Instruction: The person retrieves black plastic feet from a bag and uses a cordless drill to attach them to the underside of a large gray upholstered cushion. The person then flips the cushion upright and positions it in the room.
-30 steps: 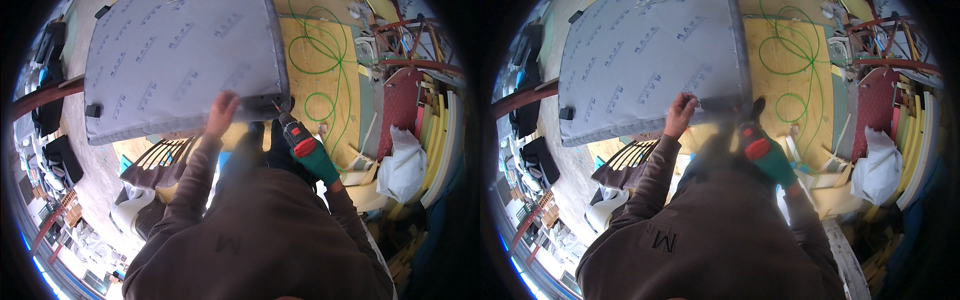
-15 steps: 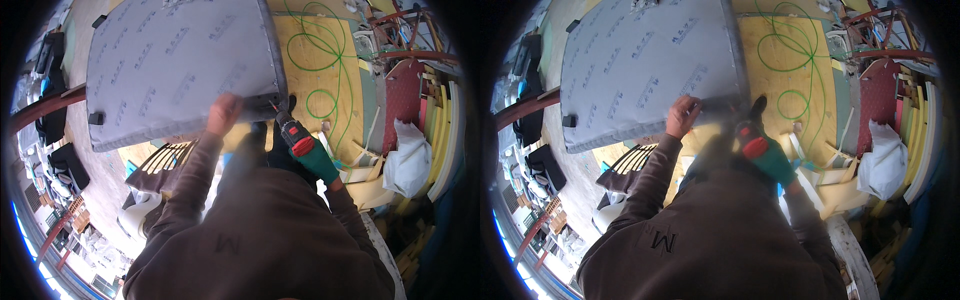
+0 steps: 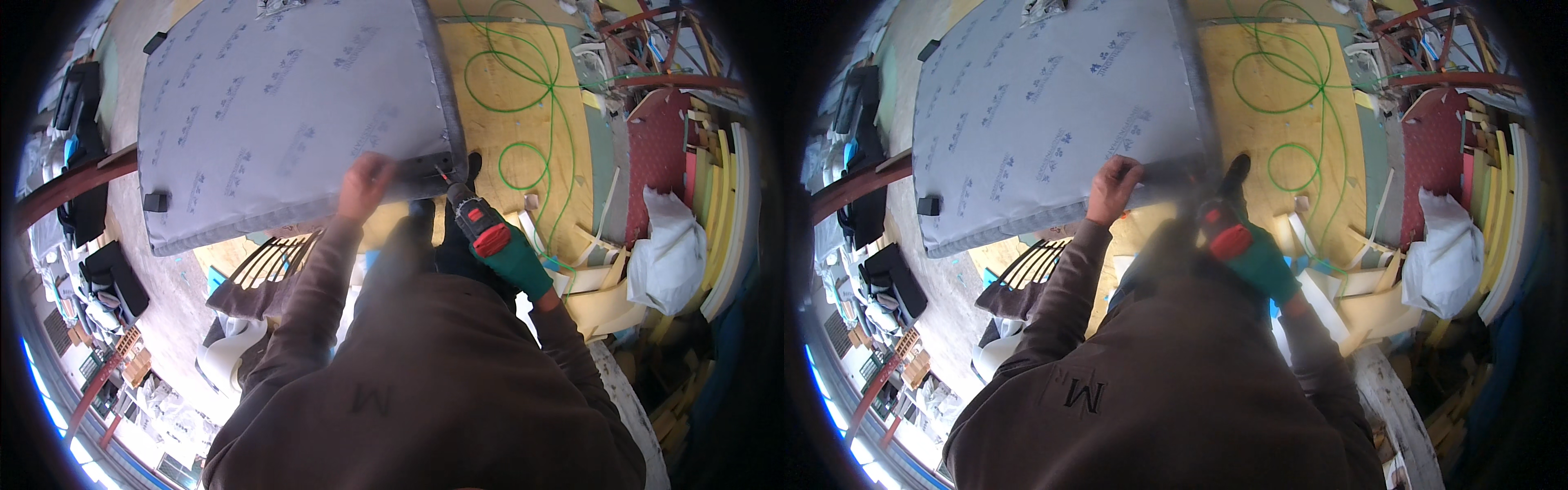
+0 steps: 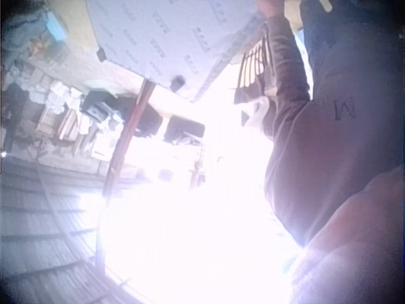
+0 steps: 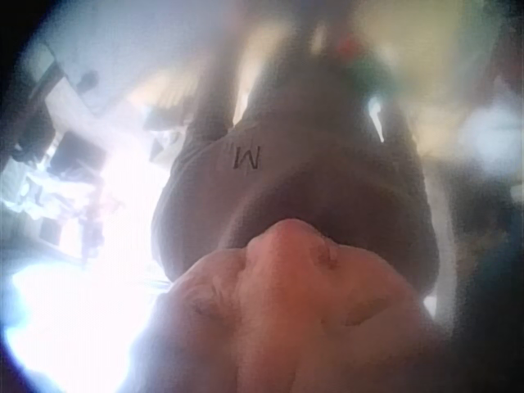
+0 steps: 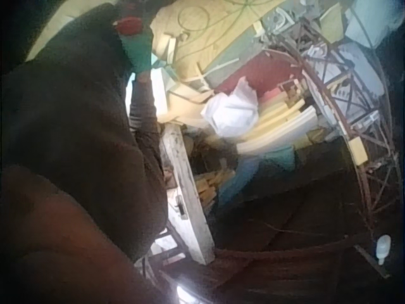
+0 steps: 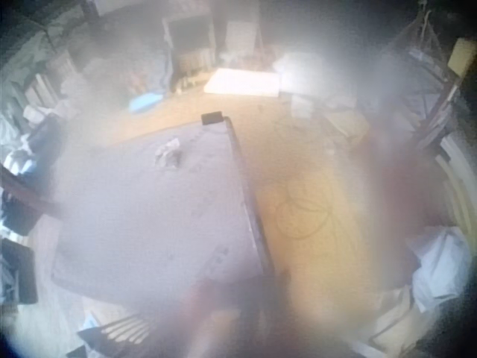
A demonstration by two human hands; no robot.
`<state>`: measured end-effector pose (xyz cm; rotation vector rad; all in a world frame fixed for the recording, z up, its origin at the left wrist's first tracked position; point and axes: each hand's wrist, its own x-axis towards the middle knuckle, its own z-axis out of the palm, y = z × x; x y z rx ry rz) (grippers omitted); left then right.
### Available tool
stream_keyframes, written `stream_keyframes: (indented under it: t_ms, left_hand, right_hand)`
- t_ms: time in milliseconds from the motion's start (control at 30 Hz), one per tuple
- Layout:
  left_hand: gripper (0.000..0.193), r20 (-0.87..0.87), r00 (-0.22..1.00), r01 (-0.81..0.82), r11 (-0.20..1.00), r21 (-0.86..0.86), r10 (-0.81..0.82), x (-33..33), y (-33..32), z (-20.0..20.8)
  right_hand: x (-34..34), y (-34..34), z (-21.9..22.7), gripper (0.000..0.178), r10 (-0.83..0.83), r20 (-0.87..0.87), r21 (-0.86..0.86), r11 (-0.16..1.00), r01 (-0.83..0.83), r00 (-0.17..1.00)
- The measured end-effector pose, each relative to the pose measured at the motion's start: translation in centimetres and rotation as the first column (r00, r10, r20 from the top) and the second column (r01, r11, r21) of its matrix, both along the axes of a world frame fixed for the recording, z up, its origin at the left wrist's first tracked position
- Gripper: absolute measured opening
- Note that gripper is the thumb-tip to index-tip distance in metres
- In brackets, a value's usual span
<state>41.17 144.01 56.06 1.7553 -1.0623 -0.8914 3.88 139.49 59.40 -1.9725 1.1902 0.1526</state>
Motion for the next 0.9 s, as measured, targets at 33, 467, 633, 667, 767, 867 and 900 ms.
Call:
stream_keyframes:
  t_ms: [33,467,633,667,767,867,900]
  left_hand:
    - [0.015,-0.04,0.999,-0.023,0.999,0.031,0.024,0.1,0.2,-0.2]
    - [0.017,0.108,0.994,-0.001,0.992,0.127,-0.013,0.0,-0.1,0.8]
    - [0.02,0.104,0.994,0.024,0.981,0.194,-0.045,0.5,0.5,-1.2]
    - [0.022,0.002,1.0,-0.014,0.971,0.241,0.014,0.6,0.4,-1.9]
    - [0.027,-0.159,0.979,-0.073,0.948,0.311,0.127,1.0,0.3,-3.1]
    - [0.026,-0.183,0.972,-0.078,0.939,0.334,0.146,1.9,-0.4,-2.5]
    - [0.024,-0.247,0.953,-0.101,0.95,0.296,0.179,2.2,-0.9,-2.0]
  right_hand:
    - [0.0,0.1,-0.1,0.056,-0.024,0.106,-0.032,0.999,0.028,0.994]
    - [1.5,-2.2,3.9,0.054,-0.105,0.181,0.281,0.958,0.051,0.978]
    - [1.8,-2.5,4.4,0.054,-0.17,0.225,0.356,0.931,0.082,0.959]
    - [1.8,-2.5,4.5,0.054,-0.153,0.218,0.323,0.943,0.077,0.964]
    - [1.9,-2.4,4.4,0.055,-0.184,0.245,0.342,0.935,0.093,0.952]
    - [2.1,-2.3,4.4,0.053,-0.184,0.246,0.316,0.943,0.101,0.952]
    - [2.2,-2.1,4.5,0.053,-0.185,0.168,0.324,0.938,0.124,0.968]
